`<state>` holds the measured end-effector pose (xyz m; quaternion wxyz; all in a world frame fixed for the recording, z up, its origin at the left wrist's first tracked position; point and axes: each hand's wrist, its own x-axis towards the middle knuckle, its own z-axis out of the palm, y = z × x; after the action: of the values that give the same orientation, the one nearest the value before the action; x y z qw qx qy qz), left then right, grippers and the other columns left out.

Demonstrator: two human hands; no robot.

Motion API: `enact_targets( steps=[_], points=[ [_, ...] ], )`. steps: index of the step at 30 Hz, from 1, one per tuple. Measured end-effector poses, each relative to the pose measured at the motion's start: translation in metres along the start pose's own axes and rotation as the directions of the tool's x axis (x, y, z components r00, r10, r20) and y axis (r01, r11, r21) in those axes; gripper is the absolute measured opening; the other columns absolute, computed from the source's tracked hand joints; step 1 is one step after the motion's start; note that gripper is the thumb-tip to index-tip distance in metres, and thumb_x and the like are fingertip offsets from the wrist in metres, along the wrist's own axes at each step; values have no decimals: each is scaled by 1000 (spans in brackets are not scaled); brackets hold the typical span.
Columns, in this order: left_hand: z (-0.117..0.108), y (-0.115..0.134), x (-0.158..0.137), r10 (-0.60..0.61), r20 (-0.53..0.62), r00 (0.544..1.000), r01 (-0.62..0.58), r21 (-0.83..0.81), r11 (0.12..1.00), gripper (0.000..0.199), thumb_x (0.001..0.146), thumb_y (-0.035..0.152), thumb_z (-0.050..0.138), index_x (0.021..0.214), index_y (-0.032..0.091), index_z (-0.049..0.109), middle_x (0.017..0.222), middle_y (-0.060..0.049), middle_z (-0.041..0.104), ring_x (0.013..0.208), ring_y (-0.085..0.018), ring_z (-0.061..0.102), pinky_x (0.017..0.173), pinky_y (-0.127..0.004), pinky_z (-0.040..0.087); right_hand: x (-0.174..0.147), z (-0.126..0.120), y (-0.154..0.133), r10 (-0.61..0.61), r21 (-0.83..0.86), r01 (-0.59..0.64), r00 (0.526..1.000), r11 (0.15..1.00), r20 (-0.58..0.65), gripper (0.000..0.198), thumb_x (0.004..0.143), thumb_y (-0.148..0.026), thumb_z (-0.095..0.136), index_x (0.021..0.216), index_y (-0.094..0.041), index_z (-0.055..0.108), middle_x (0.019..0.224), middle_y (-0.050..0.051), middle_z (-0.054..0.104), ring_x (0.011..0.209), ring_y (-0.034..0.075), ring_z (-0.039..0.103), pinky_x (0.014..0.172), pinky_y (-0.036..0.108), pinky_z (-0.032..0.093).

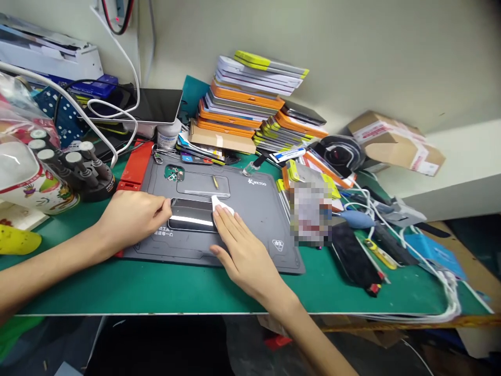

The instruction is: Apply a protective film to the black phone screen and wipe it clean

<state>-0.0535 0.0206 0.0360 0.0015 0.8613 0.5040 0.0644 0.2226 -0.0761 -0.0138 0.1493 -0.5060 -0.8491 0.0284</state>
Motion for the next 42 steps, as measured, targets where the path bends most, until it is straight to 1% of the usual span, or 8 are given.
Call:
enact_targets(
  steps=[3, 9, 16, 21, 27, 33, 37, 42],
  points=[
    [0, -1, 0, 4, -21, 1000, -4, 15, 1000, 64, 103, 45, 22, 62, 21, 65, 67, -9, 75, 61, -24, 68, 55, -35, 19, 9, 0, 0, 2, 2, -2, 1000, 1000, 0, 83, 115, -46, 44, 176, -21, -5, 180, 15, 25, 168, 30, 24, 136, 59, 32],
    [0, -1, -1, 24, -10, 1000, -24, 4, 1000, 65, 104, 44, 22, 64, 21, 67, 69, -9, 77, 63, -25, 70, 55, -35, 19, -8, -4, -8, -34, -4, 34, 999, 999, 27, 84, 114, -46, 45, 177, -21, -4, 180, 14, 25, 167, 30, 25, 135, 57, 35],
    [-3, 1, 0, 0, 30, 1000, -1, 46, 999, 65, 104, 44, 21, 72, 21, 73, 75, -11, 79, 69, -29, 73, 57, -35, 19, 20, 3, -4, -11, -1, 11, 999, 1000, 30, 76, 115, -51, 38, 177, -14, 12, 179, 17, 28, 168, 29, 23, 137, 58, 28],
    [-1, 1, -1, 13, 34, 999, -14, 33, 999, 65, 105, 43, 23, 75, 21, 77, 77, -10, 80, 70, -27, 73, 56, -34, 21, 3, 1, -19, -67, -6, 67, 998, 998, 23, 85, 113, -51, 46, 177, -17, 3, 179, 16, 28, 167, 31, 25, 135, 59, 33],
    [0, 0, -2, 13, 25, 1000, -14, 37, 999, 66, 106, 43, 23, 78, 20, 77, 79, -11, 81, 71, -28, 74, 56, -33, 21, 33, 0, -14, -29, -5, 30, 999, 1000, 46, 72, 115, -49, 41, 176, -15, 20, 177, 16, 32, 166, 29, 30, 137, 57, 28],
    [0, 0, -3, 28, 13, 1000, -28, 12, 1000, 64, 105, 42, 24, 72, 21, 74, 75, -9, 79, 69, -27, 74, 57, -34, 18, 10, 4, -33, -83, -41, 83, 997, 996, 3, 85, 113, -52, 46, 176, -14, 2, 178, 17, 30, 168, 30, 25, 135, 58, 34],
    [0, -1, -2, 35, 3, 999, -35, 7, 999, 63, 105, 42, 23, 70, 21, 72, 73, -10, 78, 68, -28, 73, 57, -34, 17, 11, 5, -20, -49, -63, 47, 999, 997, -20, 77, 116, -43, 40, 176, -19, -2, 176, 15, 36, 165, 28, 32, 135, 59, 34],
    [2, -2, 0, 34, -14, 999, -34, -3, 999, 62, 104, 41, 24, 70, 21, 71, 71, -9, 77, 66, -27, 72, 57, -34, 16, -1, 3, -6, 24, -66, -26, 999, 997, -30, 78, 116, -42, 41, 176, -22, -5, 178, 15, 32, 166, 29, 29, 134, 61, 35]
  ],
)
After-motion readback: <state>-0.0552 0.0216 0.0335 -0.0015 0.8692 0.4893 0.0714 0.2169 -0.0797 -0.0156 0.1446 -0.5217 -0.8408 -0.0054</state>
